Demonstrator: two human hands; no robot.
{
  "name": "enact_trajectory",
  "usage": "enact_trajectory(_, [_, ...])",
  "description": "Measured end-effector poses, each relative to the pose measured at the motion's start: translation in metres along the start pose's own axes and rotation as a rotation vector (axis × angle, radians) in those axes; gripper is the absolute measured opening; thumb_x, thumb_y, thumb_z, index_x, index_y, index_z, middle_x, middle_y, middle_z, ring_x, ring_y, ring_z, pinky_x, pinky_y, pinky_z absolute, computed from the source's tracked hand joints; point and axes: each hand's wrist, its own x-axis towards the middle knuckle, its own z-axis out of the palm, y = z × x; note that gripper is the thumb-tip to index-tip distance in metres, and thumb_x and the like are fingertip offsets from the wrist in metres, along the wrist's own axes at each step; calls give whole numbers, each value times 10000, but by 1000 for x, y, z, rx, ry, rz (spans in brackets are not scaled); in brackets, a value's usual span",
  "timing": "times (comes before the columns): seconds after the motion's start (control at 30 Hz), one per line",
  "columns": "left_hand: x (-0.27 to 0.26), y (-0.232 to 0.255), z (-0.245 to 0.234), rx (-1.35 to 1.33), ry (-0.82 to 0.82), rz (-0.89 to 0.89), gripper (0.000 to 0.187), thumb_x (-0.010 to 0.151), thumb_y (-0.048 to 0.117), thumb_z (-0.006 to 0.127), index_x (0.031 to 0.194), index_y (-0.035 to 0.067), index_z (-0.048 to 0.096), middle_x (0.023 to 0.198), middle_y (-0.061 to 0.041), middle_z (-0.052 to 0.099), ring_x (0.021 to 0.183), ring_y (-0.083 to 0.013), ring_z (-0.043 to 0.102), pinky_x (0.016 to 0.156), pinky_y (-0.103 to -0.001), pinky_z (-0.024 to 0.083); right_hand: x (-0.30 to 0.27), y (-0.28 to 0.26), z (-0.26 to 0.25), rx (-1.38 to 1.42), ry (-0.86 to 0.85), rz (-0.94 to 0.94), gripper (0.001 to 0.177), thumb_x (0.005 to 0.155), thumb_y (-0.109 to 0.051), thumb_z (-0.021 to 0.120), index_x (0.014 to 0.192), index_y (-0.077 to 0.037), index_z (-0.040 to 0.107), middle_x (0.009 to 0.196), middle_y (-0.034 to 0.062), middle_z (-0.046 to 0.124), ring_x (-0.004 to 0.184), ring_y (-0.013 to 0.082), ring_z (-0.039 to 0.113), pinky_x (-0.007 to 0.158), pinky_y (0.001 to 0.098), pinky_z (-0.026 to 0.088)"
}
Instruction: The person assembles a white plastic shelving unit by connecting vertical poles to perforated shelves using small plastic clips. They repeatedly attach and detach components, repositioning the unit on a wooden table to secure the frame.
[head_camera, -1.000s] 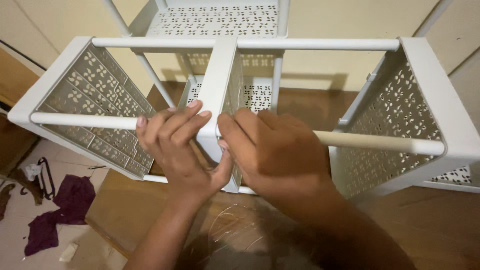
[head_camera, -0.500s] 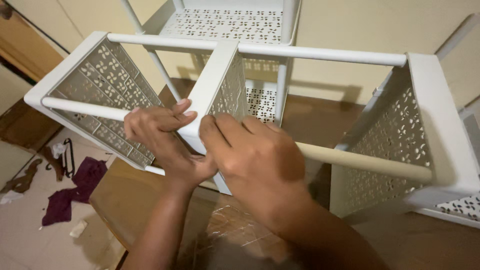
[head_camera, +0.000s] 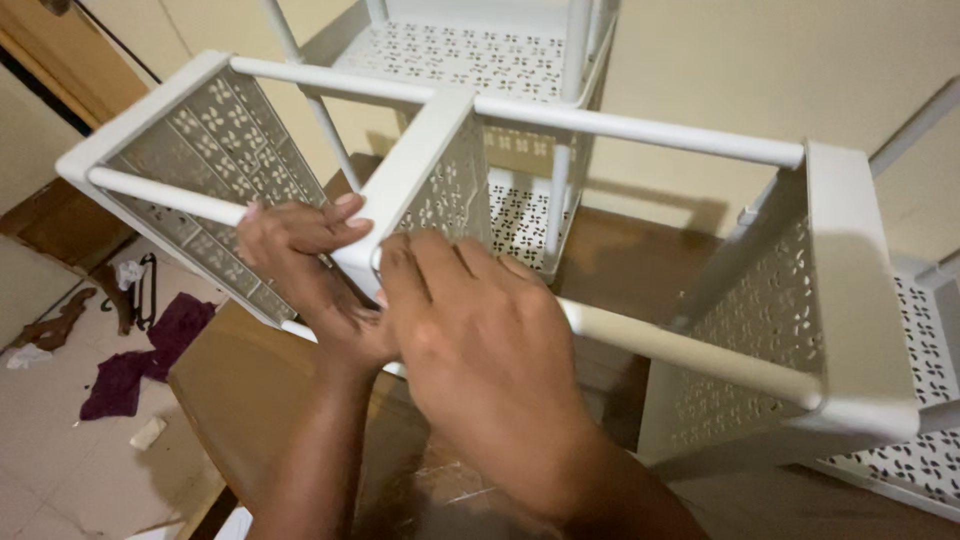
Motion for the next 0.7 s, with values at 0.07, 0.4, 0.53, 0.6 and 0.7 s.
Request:
enact_trajectory(0.07, [2, 0, 2, -25, 0, -10, 299, 906, 328, 669, 1066, 116, 531, 1055, -55, 603, 1047, -232, 508, 1215, -481, 196, 1, -1, 3, 3, 12, 6, 274, 859, -112, 679, 1093, 30, 697, 956, 97, 673, 865, 239, 688, 696, 358, 537])
enact_trajectory(0.4, [9, -4, -25, -33, -179, 60, 400, 851, 306, 732, 1182, 140, 581, 1188, -35, 665, 1182, -235, 537, 1187, -445, 242, 5, -9, 12, -135, -145, 140, 312, 881, -272, 767, 1080, -38, 714, 851, 76, 672, 642, 241, 663, 537, 398, 500])
enact_trajectory(0.53, [19, -8, -33, -67, -208, 94, 390, 845, 320, 787, 1146, 137, 618, 1202, 2, 702, 1115, -213, 567, 1135, -428, 286, 10, -13, 12, -173, -79, 92, 322, 897, -284, 745, 1113, -57, 675, 901, 50, 663, 698, 249, 670, 566, 391, 499])
enact_trajectory(0.6, [22, -8, -36, -97, -230, 94, 396, 837, 336, 809, 1128, 132, 635, 1203, -3, 708, 1096, -203, 571, 1097, -422, 289, 11, -14, 10, -180, -111, 111, 301, 922, -290, 736, 1106, -63, 663, 911, 39, 668, 688, 240, 664, 553, 385, 489])
enact_trajectory(0.7, [30, -12, -43, -135, -276, 98, 399, 807, 322, 812, 1127, 134, 665, 1191, -2, 711, 1071, -207, 578, 1050, -414, 294, 16, -16, 9, -187, -193, 156, 271, 932, -302, 736, 1059, -74, 663, 888, 41, 670, 644, 235, 651, 519, 389, 473])
